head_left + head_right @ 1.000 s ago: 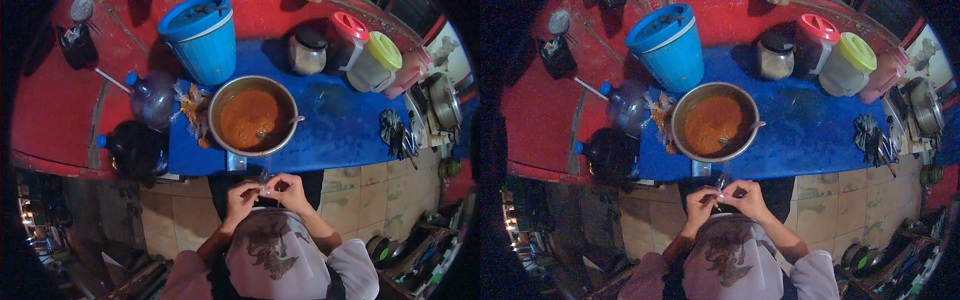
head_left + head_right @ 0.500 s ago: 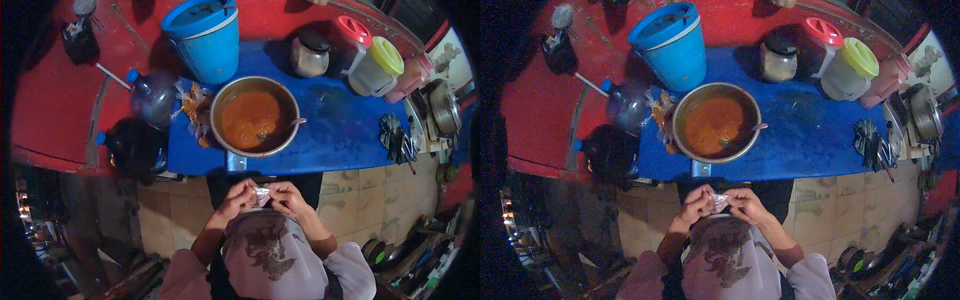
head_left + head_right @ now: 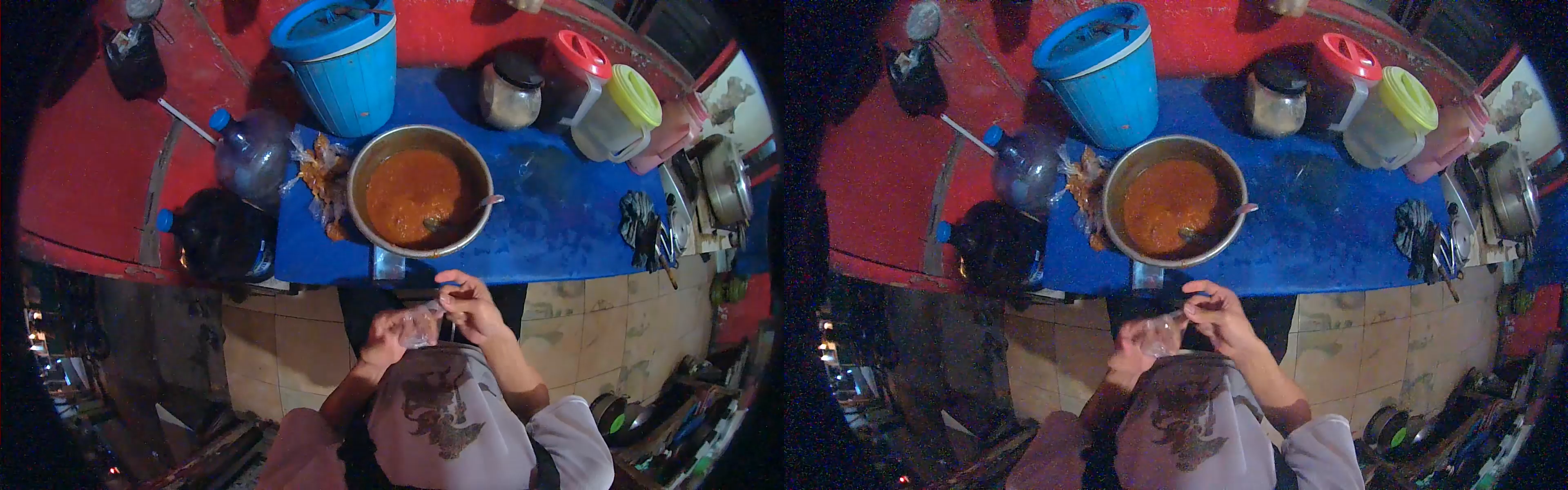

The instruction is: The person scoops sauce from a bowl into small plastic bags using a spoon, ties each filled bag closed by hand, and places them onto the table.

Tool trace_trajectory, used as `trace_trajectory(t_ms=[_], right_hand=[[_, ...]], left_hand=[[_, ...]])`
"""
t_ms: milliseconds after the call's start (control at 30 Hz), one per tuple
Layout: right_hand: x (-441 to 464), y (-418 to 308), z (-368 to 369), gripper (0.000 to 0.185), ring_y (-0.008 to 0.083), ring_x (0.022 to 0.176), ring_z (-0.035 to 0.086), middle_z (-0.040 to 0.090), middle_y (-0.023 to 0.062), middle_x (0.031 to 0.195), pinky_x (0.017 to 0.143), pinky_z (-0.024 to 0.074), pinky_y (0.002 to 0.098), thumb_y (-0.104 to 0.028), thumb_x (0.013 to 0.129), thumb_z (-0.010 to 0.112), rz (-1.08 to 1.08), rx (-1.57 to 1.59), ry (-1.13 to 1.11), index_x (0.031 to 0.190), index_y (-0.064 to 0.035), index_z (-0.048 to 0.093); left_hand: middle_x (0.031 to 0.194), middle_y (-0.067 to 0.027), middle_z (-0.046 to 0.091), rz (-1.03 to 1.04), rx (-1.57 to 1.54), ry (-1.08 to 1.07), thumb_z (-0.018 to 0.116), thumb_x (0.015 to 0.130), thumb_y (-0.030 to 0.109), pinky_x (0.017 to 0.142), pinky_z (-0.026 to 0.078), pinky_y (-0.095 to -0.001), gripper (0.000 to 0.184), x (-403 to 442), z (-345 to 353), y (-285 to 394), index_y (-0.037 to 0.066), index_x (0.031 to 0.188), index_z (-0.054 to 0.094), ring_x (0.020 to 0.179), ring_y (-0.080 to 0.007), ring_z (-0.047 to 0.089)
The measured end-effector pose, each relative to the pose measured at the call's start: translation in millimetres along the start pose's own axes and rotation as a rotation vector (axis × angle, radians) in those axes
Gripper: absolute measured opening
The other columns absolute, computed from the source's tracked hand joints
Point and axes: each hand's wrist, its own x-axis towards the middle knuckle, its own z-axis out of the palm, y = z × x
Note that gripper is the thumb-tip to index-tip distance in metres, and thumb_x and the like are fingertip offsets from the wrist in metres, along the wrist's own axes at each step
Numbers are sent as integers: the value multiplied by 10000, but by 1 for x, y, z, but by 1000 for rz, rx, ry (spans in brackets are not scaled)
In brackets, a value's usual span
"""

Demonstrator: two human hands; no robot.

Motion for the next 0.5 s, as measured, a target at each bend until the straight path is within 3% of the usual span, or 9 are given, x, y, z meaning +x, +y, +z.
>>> trace_trajectory(t_ms=[67, 100, 133, 167, 200, 267, 333, 400, 500], right_hand=[[2, 11, 0, 371, 37, 543, 464, 603, 19, 749, 445, 294, 169, 18, 817, 643, 90, 103, -16, 1160, -21, 506], [3, 16, 5, 371, 37, 543, 464, 603, 19, 749, 445, 294, 169, 18, 817, 643, 90, 102, -17, 1160, -21, 506], [3, 18, 15, 373, 41, 558, 458, 569, 2, 731, 476, 321, 175, 0, 826, 640, -138, -121, 118, 1171, -23, 501], [2, 18, 23, 375, 45, 572, 453, 535, -15, 713, 507, 349, 182, -17, 835, 638, -368, -344, 253, 1182, -25, 496], [-3, 15, 25, 375, 45, 572, 453, 535, -15, 713, 507, 349, 182, -17, 835, 638, -370, -344, 253, 1182, -25, 496], [-15, 5, 23, 404, 50, 607, 454, 483, -36, 688, 574, 396, 203, -59, 830, 657, -593, -547, 54, 1204, -50, 505], [-23, -9, 28, 492, 68, 598, 468, 492, -15, 680, 580, 412, 217, -135, 779, 739, -519, -758, -49, 1215, -78, 518], [-27, -14, 42, 576, 105, 586, 480, 485, 14, 653, 567, 414, 249, -213, 719, 802, -306, -1088, -98, 1209, -86, 526], [-5, -2, 24, 517, 151, 570, 483, 493, 48, 623, 549, 411, 302, -295, 658, 839, -391, -1099, -213, 1041, -62, 582]], left_hand=[[1222, -212, 525, 143, -324, -325, 490, 896, 268, 904, 451, -403, 479, 18, 5, 1, -48, 1253, 453, 1132, -270, 523], [1194, -202, 537, 169, -289, -138, 498, 878, 284, 895, 463, -390, 535, 20, 13, 5, -15, 1312, 409, 1113, -286, 528], [1167, -193, 550, 194, -252, 48, 507, 860, 300, 887, 474, -377, 601, 24, 30, 14, 17, 1372, 364, 1094, -301, 532], [1165, -174, 569, 163, -237, 170, 514, 852, 153, 819, 511, -329, 545, 29, 50, 25, 18, 1363, 382, 1059, -281, 572], [1165, -174, 569, 162, -236, 169, 514, 852, 153, 819, 511, -329, 545, 31, 48, 25, 18, 1363, 382, 1059, -281, 572], [1213, -161, 559, 247, 402, 409, 533, 831, 65, 769, 535, -297, 574, 33, 39, 23, 19, 1377, 362, 1001, -241, 616], [1207, -149, 582, 281, 423, 381, 585, 785, -31, 740, 539, -258, 557, 32, 29, 24, -1, 1323, 446, 967, -199, 635], [1125, -109, 634, 361, 1015, 252, 663, 783, -44, 784, 526, -283, 453, 31, 24, 25, 6, 1223, 569, 970, -200, 637], [1105, -118, 652, 321, 1184, 139, 700, 726, -57, 830, 508, -294, 457, 36, 55, 43, -6, 1171, 605, 1003, -199, 630]])
